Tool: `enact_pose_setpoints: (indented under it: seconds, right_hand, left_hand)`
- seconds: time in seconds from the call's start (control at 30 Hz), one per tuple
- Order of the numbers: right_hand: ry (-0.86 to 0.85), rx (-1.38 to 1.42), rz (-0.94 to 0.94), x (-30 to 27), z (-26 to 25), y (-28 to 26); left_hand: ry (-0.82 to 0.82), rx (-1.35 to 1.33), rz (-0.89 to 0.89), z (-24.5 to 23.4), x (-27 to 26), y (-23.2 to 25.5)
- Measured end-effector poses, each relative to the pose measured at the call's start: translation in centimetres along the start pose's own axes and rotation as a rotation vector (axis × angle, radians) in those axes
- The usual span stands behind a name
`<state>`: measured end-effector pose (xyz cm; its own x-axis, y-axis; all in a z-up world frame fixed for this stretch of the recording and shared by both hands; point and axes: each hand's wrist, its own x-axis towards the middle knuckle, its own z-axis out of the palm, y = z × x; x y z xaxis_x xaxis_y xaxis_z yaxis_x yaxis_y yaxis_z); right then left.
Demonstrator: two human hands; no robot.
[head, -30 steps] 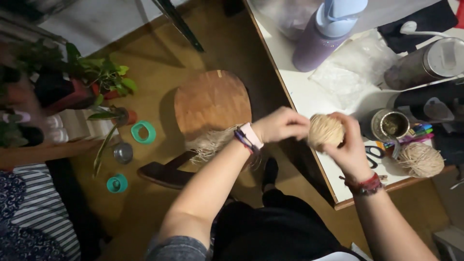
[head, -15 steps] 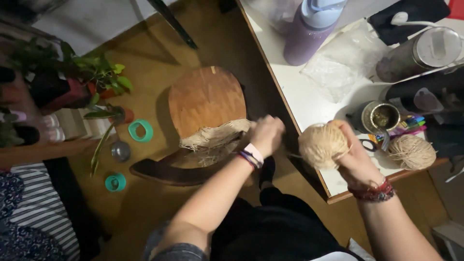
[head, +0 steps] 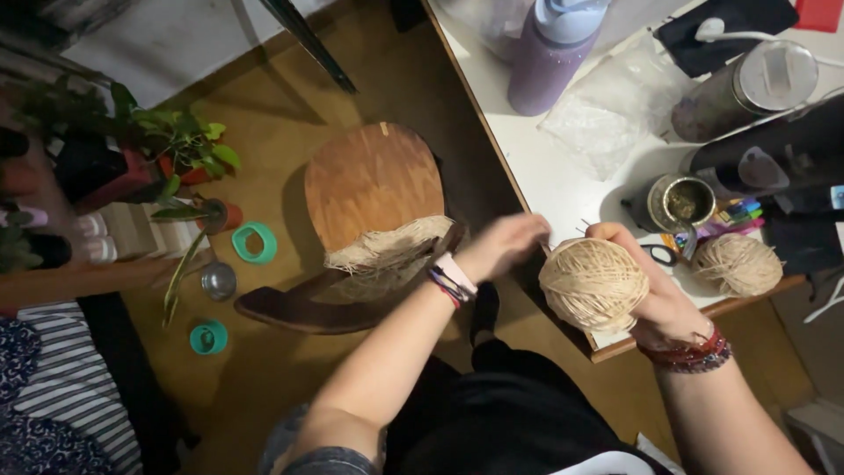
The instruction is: Wrapping twine around the backrest of a wooden chair
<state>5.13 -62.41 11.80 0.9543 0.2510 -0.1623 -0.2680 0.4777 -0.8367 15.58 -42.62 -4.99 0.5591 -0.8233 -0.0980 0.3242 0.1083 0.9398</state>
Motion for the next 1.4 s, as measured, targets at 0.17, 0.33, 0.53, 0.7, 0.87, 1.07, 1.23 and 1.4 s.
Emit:
enact_pose_setpoints:
  seconds: [0.17,0.33,0.53,0.7,0.87,1.07,1.23,1.4]
  right_hand:
    - [0.056,-0.121,-0.032,0.0,-2.4,4.3]
    - [0.397,-0.561,-0.131,1.0,-3.4,2.8]
    - [0.251,-0.919,-0.181,3.0,-2.1,4.2]
    - [0.439,-0.478,-0.197,3.3,-1.6,2.7]
    - [0.352,-0.794,-0.169,4.4,-4.4,4.2]
    - [0.361,-0.808,-0.482,4.7,-0.4,-0.1]
    - [0.412,-1.401,-0.475,3.3,-4.1,0.0]
    - [-0.187,-0.759,-0.090,0.6,-2.7,0.3]
  left_hand:
    - [0.365,0.534,0.088,-0.2,-1.7,6.2]
    - [0.210,0.815,0.060,2.9,-3.6,3.9]
    - [0.016,0.819,0.304,0.2,-1.5,10.7]
    - [-0.041,0.994,0.381,1.2,-2.1,6.9]
    - [-0.156,0.719,0.228,0.5,-0.4,13.6]
    - [-0.139,0.646,0.256,-0.7,3.2,9.8]
    - [-0.352,0.490,0.140,1.3,1.4,14.7]
    - [-0.043,0.194,0.061,-0.1,0.9,9.1]
